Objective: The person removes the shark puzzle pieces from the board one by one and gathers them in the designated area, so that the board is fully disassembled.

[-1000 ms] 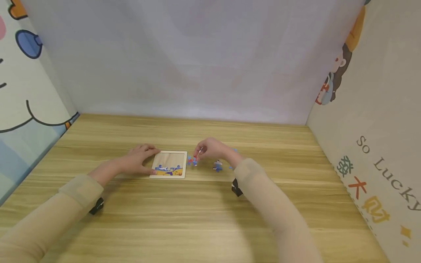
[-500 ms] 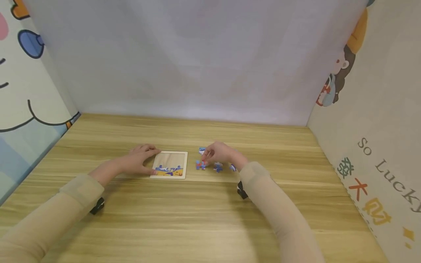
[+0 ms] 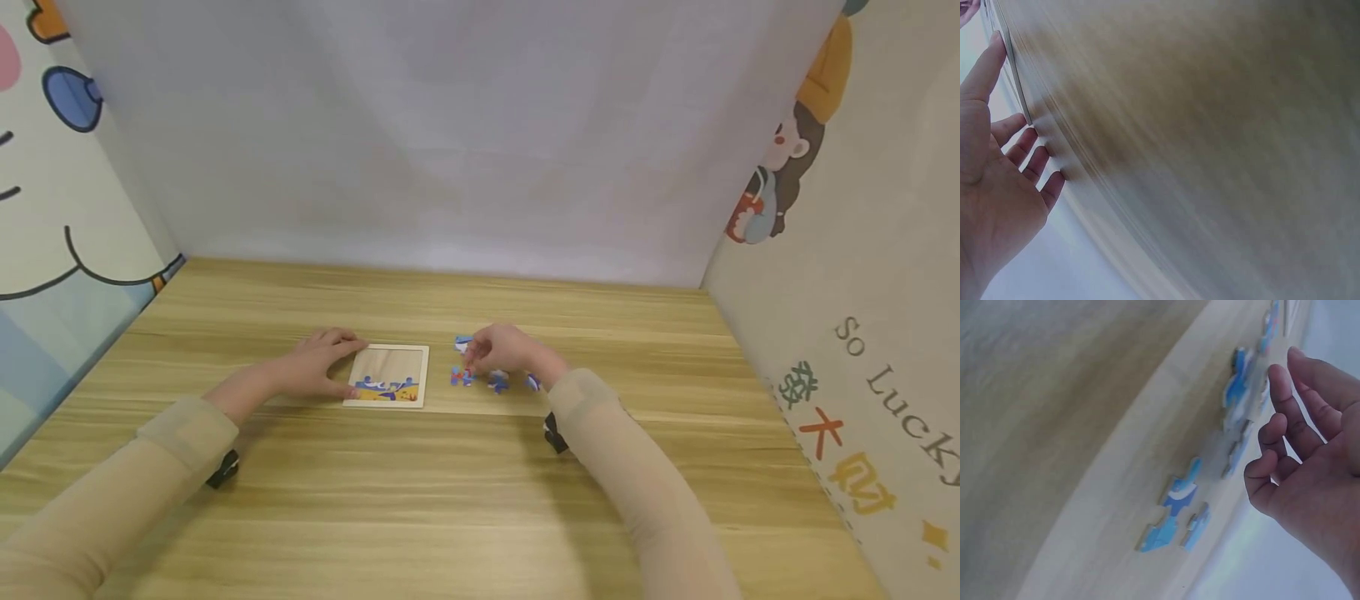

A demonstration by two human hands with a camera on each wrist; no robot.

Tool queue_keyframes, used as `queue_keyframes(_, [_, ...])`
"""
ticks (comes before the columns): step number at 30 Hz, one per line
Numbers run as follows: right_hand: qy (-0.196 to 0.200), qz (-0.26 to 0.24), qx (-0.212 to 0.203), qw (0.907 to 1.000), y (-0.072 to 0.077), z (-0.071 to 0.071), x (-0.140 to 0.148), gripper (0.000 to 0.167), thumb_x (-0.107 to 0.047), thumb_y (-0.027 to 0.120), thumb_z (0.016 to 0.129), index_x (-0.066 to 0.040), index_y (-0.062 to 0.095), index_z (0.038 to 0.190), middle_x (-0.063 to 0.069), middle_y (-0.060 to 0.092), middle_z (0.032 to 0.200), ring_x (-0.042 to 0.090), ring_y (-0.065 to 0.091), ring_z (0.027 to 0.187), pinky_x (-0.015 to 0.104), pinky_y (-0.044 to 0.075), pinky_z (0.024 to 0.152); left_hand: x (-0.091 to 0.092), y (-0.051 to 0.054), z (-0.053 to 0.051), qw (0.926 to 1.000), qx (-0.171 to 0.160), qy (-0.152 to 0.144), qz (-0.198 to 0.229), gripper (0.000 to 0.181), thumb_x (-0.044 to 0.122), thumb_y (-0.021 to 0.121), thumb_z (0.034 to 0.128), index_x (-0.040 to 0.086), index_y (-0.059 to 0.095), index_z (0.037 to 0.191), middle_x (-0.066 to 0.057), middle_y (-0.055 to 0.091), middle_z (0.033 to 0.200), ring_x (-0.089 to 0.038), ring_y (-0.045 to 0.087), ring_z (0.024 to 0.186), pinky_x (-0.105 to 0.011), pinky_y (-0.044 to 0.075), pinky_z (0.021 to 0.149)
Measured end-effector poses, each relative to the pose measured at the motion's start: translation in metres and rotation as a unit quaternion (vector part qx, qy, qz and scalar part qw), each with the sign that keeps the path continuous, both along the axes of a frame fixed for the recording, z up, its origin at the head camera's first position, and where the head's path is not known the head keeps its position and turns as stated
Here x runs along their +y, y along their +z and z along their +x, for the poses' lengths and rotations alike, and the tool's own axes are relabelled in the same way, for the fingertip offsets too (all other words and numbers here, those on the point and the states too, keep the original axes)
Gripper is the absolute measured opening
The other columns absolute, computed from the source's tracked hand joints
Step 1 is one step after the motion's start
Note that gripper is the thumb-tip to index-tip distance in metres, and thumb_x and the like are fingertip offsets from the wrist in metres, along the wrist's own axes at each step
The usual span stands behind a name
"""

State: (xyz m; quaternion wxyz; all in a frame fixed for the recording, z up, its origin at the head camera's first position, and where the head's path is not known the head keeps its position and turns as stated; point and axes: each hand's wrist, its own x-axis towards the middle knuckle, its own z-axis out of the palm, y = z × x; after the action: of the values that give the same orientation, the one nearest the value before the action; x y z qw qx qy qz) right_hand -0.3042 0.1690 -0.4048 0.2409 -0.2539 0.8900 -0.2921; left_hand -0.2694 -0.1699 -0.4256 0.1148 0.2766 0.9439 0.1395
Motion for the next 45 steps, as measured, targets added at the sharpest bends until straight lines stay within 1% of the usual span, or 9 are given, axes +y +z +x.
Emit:
queue_keyframes(5, [0.003, -0.011, 0.036, 0.9993, 0.007, 0.002, -0.003, 0.014, -0.012, 0.066, 0.088, -0.008, 0.067, 0.101, 0.0, 0.065, 0.092, 0.013, 0.054, 0.075, 0.026, 0.046, 0.068, 0.001, 0.001, 0.0, 1.0, -0.001, 0.001, -0.002, 0.085, 0.05, 0.068, 0.082, 0.007, 0.033, 0.147, -0.019, 0.029, 0.148, -0.041, 0.02, 0.138, -0.063, 0.018, 0.108])
queue_keyframes(11, [0.017, -0.002, 0.071, 0.9974, 0.014, 0.008, -0.01, 0.023, -0.017, 0.069, 0.087, -0.01, 0.067, 0.109, 0.002, 0.066, 0.105, 0.015, 0.046, 0.069, 0.027, 0.04, 0.062, 0.001, 0.001, 0.002, 1.0, -0.001, 0.003, 0.002, 0.085, 0.048, 0.068, 0.0824, 0.006, 0.032, 0.147, -0.02, 0.029, 0.148, -0.042, 0.019, 0.138, -0.063, 0.016, 0.109])
queue_keyframes(15, [0.022, -0.012, 0.08, 0.9965, 0.013, 0.012, -0.015, 0.031, -0.019, 0.071, 0.085, -0.009, 0.065, 0.114, 0.004, 0.065, 0.113, 0.018, 0.048, 0.082, 0.029, 0.042, 0.072, 0.002, 0.0, 0.002, 0.9999, 0.001, -0.006, 0.013, 0.083, 0.046, 0.069, 0.0831, 0.008, 0.032, 0.147, -0.018, 0.026, 0.151, -0.043, 0.018, 0.138, -0.063, 0.016, 0.109])
queue_keyframes(19, [0.025, -0.028, 0.094, 0.9948, 0.011, 0.017, -0.021, 0.034, -0.018, 0.073, 0.083, -0.008, 0.065, 0.115, 0.004, 0.064, 0.117, 0.024, 0.051, 0.101, 0.036, 0.043, 0.087, 0.002, -0.002, 0.001, 0.9989, 0.015, -0.037, 0.023, 0.072, 0.041, 0.069, 0.0844, 0.014, 0.039, 0.144, -0.016, 0.027, 0.152, -0.043, 0.02, 0.138, -0.063, 0.017, 0.109])
queue_keyframes(24, [0.029, -0.034, 0.117, 0.9921, 0.005, 0.022, -0.028, 0.036, -0.017, 0.074, 0.083, -0.009, 0.065, 0.116, 0.003, 0.062, 0.119, 0.028, 0.053, 0.108, 0.041, 0.045, 0.092, 0.001, -0.004, 0.002, 0.9969, 0.024, -0.072, 0.023, 0.054, 0.035, 0.067, 0.0874, 0.021, 0.049, 0.136, -0.017, 0.03, 0.15, -0.043, 0.023, 0.137, -0.063, 0.019, 0.108])
queue_keyframes(28, [0.034, -0.038, 0.135, 0.9896, 0.001, 0.024, -0.037, 0.036, -0.016, 0.073, 0.083, -0.009, 0.064, 0.117, 0.005, 0.062, 0.121, 0.028, 0.054, 0.111, 0.041, 0.045, 0.095, 0.001, -0.004, 0.004, 0.9963, 0.015, -0.074, 0.04, 0.041, 0.032, 0.067, 0.0878, 0.023, 0.055, 0.126, -0.018, 0.032, 0.149, -0.043, 0.024, 0.136, -0.064, 0.02, 0.107])
queue_keyframes(33, [0.03, -0.033, 0.137, 0.9896, -0.005, 0.028, -0.049, 0.034, -0.016, 0.074, 0.082, -0.011, 0.066, 0.115, 0.007, 0.06, 0.124, 0.027, 0.053, 0.115, 0.042, 0.042, 0.099, 0.002, -0.003, 0.005, 0.9958, 0.012, -0.078, 0.048, 0.03, 0.033, 0.067, 0.0879, 0.025, 0.058, 0.116, -0.018, 0.033, 0.147, -0.043, 0.026, 0.135, -0.064, 0.022, 0.106])
queue_keyframes(39, [0.051, 0.007, 0.151, 0.9872, -0.013, 0.032, -0.062, 0.032, -0.024, 0.074, 0.082, -0.015, 0.067, 0.113, 0.004, 0.058, 0.125, 0.023, 0.047, 0.122, 0.04, 0.035, 0.105, 0.001, -0.005, 0.003, 0.9956, 0.008, -0.077, 0.053, 0.025, 0.035, 0.067, 0.0875, 0.027, 0.057, 0.11, -0.016, 0.032, 0.148, -0.042, 0.023, 0.136, -0.065, 0.021, 0.106])
queue_keyframes(45, [0.07, 0.012, 0.149, 0.9862, -0.016, 0.035, -0.07, 0.034, -0.026, 0.074, 0.082, -0.016, 0.067, 0.113, 0.005, 0.057, 0.125, 0.024, 0.047, 0.121, 0.042, 0.036, 0.105, 0.0, -0.005, 0.003, 0.9955, 0.003, -0.076, 0.055, 0.025, 0.034, 0.067, 0.0876, 0.027, 0.057, 0.109, -0.017, 0.033, 0.147, -0.043, 0.024, 0.135, -0.065, 0.021, 0.105])
